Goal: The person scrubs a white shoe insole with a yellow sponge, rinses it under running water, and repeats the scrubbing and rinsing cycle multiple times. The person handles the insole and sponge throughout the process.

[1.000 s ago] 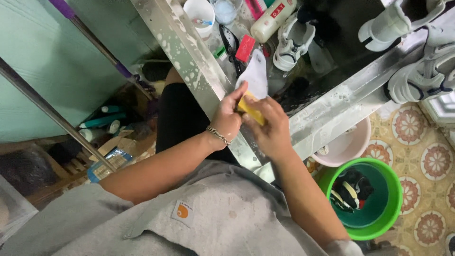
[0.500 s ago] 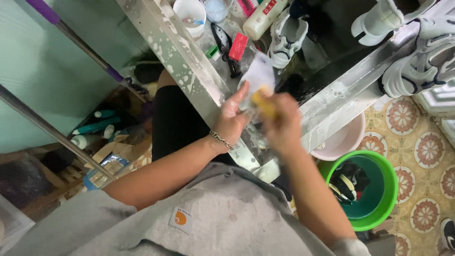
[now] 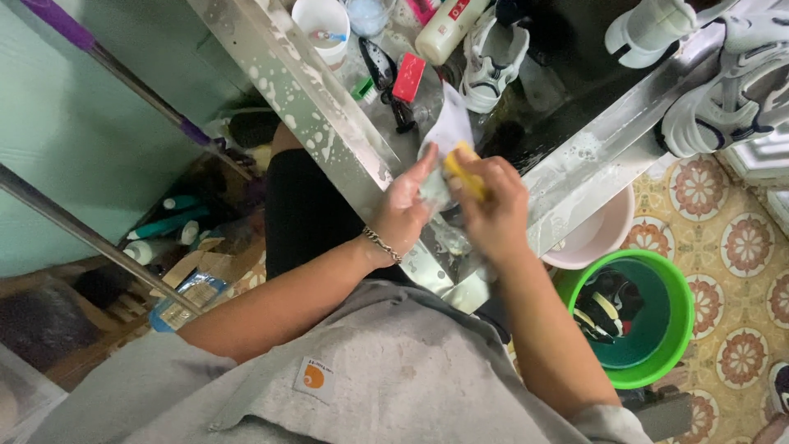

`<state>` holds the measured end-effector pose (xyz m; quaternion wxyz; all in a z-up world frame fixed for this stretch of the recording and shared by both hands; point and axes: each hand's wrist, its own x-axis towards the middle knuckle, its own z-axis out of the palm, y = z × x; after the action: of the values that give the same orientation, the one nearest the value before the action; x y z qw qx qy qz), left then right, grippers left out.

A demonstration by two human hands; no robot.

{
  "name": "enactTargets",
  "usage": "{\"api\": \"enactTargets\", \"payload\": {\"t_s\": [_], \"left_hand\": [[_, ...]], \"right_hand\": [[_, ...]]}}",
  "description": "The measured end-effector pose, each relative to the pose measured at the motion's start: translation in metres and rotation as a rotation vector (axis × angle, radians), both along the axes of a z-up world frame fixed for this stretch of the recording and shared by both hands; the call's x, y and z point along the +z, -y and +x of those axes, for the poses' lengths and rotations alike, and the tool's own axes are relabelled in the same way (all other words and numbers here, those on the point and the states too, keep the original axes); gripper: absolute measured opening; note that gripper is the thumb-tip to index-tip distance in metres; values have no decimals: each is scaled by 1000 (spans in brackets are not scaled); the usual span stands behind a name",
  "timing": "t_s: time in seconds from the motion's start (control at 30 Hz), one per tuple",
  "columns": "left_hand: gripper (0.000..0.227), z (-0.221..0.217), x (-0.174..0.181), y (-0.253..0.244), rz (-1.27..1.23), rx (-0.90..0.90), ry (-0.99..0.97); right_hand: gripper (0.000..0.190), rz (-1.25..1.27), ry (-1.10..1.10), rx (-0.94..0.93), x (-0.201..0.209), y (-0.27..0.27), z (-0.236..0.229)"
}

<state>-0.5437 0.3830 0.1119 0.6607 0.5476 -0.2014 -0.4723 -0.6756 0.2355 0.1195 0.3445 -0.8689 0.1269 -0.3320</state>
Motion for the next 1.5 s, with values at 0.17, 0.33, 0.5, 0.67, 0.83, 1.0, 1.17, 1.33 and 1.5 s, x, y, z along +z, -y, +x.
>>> {"api": "enactTargets", "payload": {"t_s": [0.17,0.33,0.5,0.67,0.83,1.0,1.17,1.33,1.5], "left_hand": [[92,-1,-30,0,-214,20,-172],[85,-12,-39,2,-124,-39,209],[96,-5,-56,-3,-115,-44,87],[94,-2,-26,-1,-216,25,-207],[93,6,-27,-12,-113,-87,282],[95,4,-43,-3,-133,-109,138],[81,-24,-118,-6,-205,-95,-242],[81,-3,-79,-27,-106,-45,-80],[78,-13,-39,0,-146,14,-120]], "right_hand": [[33,86,13,47,-30,-6,-3],[28,22,18,51,11,-21,12],[25,-5,15,40,-5,9,2],[36,32,-43,67,3,-6,0],[30,-27,13,91,-4,0,6],[28,35,-6,50,-13,16,-3],[32,24,-28,107,-2,-7,0],[25,2,35,138,-18,10,3],[29,-65,-6,93,-18,34,-9]]}}
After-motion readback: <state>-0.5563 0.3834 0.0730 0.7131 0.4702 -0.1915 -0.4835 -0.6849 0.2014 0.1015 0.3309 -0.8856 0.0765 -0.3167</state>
